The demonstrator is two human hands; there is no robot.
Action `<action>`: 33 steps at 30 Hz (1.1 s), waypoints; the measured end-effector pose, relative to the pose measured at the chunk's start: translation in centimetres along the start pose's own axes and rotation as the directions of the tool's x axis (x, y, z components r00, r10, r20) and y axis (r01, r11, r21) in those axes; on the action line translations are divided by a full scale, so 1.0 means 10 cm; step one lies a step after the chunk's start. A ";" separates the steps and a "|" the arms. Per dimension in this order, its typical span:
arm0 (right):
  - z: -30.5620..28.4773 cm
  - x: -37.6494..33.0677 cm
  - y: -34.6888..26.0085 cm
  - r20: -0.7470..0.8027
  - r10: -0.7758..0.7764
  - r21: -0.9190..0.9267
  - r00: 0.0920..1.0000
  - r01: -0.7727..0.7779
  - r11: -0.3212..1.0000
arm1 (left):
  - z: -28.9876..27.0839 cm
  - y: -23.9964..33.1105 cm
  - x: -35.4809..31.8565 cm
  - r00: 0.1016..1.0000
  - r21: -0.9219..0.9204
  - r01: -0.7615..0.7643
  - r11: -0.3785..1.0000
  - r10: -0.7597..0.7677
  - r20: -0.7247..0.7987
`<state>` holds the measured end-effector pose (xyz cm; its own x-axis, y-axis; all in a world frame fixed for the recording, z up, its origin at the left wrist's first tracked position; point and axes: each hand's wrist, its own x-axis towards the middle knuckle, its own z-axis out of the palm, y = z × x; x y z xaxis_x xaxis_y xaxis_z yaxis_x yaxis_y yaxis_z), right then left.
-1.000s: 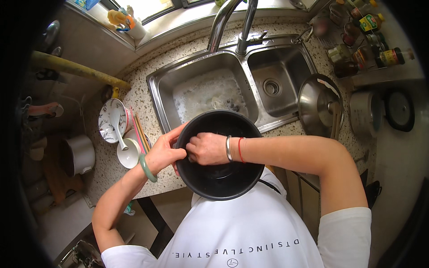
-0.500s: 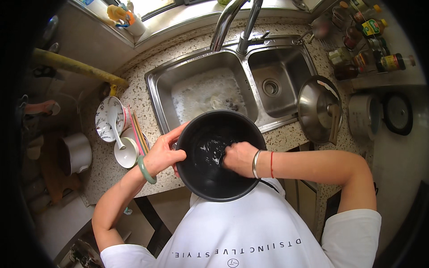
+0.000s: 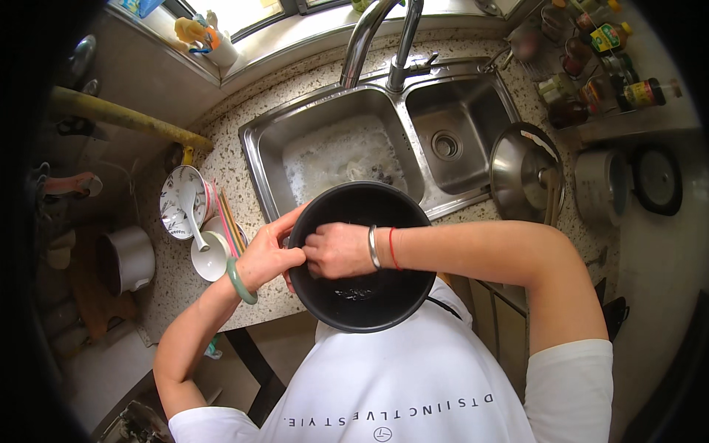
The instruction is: The person washes a black rice cooker inner pot in a kitchen sink using a yellow sponge and running water. They scrub the interior and exterior surfaces, rinse the pot thoroughly, and then dry it with a white cloth before placing it back into the rice cooker base.
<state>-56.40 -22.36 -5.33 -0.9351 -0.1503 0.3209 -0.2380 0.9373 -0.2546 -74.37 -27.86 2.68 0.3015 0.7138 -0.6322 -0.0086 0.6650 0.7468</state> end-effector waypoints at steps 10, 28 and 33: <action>-0.37 -0.37 -0.10 0.459 0.403 -0.375 0.792 -0.238 0.896 | -0.04 -0.09 -0.03 1.000 -0.047 0.019 0.999 -0.020 -0.015; -0.01 0.09 -0.34 0.119 0.326 0.110 0.938 -0.338 0.935 | -0.01 -0.06 -0.02 1.000 -0.009 0.001 1.000 -0.001 0.004; -0.03 -0.06 0.03 0.080 0.235 -0.163 0.969 -0.220 0.962 | -0.04 -0.12 -0.05 1.000 -0.019 -0.008 1.000 0.007 -0.022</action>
<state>-55.84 -21.85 -5.34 -0.9828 0.0495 0.1778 0.0195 0.9858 -0.1667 -74.86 -28.94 2.05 0.2808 0.7231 -0.6311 -0.0294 0.6637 0.7474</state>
